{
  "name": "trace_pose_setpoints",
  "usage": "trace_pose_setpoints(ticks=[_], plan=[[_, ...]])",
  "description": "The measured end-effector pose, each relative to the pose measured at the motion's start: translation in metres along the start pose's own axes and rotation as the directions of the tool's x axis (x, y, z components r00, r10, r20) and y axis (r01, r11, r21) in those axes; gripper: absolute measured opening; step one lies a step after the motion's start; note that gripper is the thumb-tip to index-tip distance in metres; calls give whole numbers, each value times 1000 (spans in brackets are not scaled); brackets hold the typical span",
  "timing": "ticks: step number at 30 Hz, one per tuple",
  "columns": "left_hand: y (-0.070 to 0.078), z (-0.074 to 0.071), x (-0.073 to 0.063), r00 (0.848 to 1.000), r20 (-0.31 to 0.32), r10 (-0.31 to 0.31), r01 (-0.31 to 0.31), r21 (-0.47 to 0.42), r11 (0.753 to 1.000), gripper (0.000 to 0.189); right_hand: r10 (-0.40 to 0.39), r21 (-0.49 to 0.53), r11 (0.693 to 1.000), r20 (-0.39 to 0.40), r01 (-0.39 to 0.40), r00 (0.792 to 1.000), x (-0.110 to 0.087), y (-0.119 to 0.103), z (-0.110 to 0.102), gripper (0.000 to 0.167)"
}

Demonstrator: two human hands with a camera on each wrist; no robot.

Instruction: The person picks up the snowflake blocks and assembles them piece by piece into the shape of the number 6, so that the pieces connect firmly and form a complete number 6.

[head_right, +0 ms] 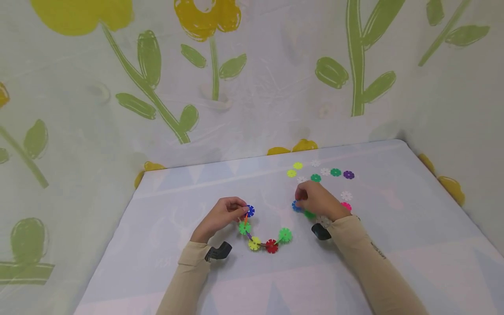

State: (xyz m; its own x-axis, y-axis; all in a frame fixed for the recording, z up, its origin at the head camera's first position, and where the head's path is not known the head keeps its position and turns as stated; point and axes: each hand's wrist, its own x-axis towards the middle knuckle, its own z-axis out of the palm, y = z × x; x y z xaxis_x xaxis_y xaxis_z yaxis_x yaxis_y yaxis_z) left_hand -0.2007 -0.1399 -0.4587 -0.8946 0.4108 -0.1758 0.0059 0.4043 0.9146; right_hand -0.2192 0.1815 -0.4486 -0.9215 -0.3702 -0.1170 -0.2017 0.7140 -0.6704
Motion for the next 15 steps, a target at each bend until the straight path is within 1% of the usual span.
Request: trace_pose_setpoints(ticks=[3,6,8,10,15], plan=[[0,0,1,1000,-1,-4,4,6,1000,21,-53,38,998,-24,54,998,1,-8,-5,13],[0,0,2,1000,-2,-1,1,14,1000,22,-88,77,993,-40,90,995,2,-20,-9,16],[0,1,3,1000,-2,-3,3,14,1000,22,-94,93,991,-52,99,994,3,-28,-9,14],[0,1,3,1000,-2,-7,7,16,1000,23,-116,100,987,-69,123,991,4,-36,-9,12],[0,2,3,1000,-3,-16,16,15,1000,23,-152,101,982,-108,163,983,7,-50,-1,8]])
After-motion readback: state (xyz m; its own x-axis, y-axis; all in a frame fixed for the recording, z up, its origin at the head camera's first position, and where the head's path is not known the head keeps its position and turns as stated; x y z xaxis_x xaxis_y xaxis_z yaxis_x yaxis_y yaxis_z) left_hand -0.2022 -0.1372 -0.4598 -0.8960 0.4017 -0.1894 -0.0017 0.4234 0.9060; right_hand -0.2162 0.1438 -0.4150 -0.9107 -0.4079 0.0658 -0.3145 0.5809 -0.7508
